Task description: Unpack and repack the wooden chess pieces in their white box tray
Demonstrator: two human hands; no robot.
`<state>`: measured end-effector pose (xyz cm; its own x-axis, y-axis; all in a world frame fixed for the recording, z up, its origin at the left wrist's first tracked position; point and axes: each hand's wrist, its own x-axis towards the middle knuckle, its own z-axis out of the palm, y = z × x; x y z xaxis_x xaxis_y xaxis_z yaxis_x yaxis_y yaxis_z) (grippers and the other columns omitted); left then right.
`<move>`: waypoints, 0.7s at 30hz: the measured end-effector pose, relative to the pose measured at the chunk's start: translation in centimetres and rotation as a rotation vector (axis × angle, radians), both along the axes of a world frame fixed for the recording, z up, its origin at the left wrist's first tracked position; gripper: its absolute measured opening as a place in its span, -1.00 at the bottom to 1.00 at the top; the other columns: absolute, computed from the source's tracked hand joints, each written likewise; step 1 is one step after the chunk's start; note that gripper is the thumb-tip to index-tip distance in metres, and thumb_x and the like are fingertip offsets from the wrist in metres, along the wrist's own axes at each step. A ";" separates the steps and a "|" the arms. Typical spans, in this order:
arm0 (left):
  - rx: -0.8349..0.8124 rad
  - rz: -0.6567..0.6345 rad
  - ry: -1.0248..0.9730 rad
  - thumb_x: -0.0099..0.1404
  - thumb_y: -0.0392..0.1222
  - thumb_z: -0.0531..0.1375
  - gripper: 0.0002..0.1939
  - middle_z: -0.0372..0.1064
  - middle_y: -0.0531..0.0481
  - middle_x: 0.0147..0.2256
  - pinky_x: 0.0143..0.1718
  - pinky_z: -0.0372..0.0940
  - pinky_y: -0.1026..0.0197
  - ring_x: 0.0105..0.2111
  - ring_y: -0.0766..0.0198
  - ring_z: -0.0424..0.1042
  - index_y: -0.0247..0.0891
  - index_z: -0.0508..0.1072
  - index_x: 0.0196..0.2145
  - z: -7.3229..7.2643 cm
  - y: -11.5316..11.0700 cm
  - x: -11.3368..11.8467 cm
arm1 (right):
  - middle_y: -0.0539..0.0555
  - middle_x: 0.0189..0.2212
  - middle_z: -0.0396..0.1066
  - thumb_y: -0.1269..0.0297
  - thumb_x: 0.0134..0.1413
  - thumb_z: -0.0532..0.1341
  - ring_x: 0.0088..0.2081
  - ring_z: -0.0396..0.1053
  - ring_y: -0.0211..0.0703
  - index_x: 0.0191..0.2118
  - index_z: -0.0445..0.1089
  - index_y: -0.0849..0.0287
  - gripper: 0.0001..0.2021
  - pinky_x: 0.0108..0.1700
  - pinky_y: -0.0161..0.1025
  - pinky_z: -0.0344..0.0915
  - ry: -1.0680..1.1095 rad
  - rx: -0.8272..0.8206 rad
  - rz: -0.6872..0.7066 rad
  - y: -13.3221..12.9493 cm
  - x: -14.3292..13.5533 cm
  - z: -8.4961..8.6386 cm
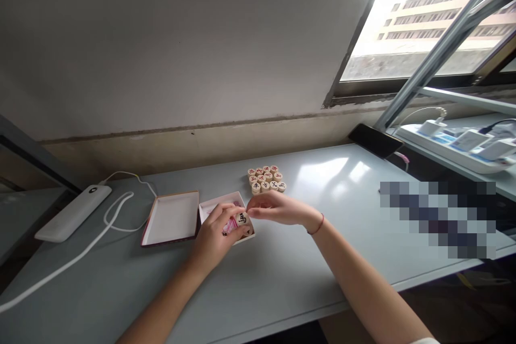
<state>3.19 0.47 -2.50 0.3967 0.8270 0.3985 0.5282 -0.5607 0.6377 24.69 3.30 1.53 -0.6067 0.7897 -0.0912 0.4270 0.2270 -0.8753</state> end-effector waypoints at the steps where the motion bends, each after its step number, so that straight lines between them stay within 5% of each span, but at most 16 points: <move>1: 0.006 0.000 0.005 0.30 -0.06 0.16 -0.79 0.39 -0.03 -0.13 -0.07 0.31 0.16 -0.10 0.17 0.41 -0.09 0.42 -0.11 -0.1 0.0 0.1 | -0.03 -0.51 0.28 0.01 0.14 0.11 -0.49 0.13 -0.35 -0.35 0.41 0.20 -0.66 -0.48 -0.38 0.05 0.000 0.005 0.018 -0.2 -0.7 -0.1; 6: 0.057 0.024 0.102 0.31 -0.01 0.15 -0.69 0.42 -0.03 -0.22 -0.14 0.33 0.17 -0.19 0.17 0.43 -0.12 0.35 -0.03 0.0 0.4 -0.3 | -0.05 -0.54 0.22 0.10 0.09 0.12 -0.51 0.09 -0.36 -0.42 0.35 0.21 -0.74 -0.52 -0.38 0.01 0.046 -0.053 -0.092 0.4 0.1 -0.5; 13: -0.047 0.250 0.495 0.35 -0.03 -0.01 -0.74 0.43 0.06 -0.42 -0.42 0.23 0.24 -0.42 0.19 0.45 -0.12 0.38 -0.13 1.3 2.5 -4.6 | -0.09 -0.65 0.08 0.14 -0.04 0.12 -0.59 -0.03 -0.37 -0.61 0.19 0.19 -0.73 -0.56 -0.34 -0.12 -0.151 -0.070 -0.683 2.6 6.5 -1.2; 21: -0.406 0.301 0.771 0.30 -0.02 -0.01 -0.51 0.46 -0.02 -0.37 -0.46 0.12 0.24 -0.37 0.09 0.45 -0.14 0.15 0.17 2.5 2.7 -5.3 | -0.04 -0.64 0.17 0.14 -0.06 0.13 -0.58 0.05 -0.34 -0.61 0.22 0.20 -0.73 -0.54 -0.33 -0.06 -0.329 -0.106 -0.710 3.8 8.0 -4.1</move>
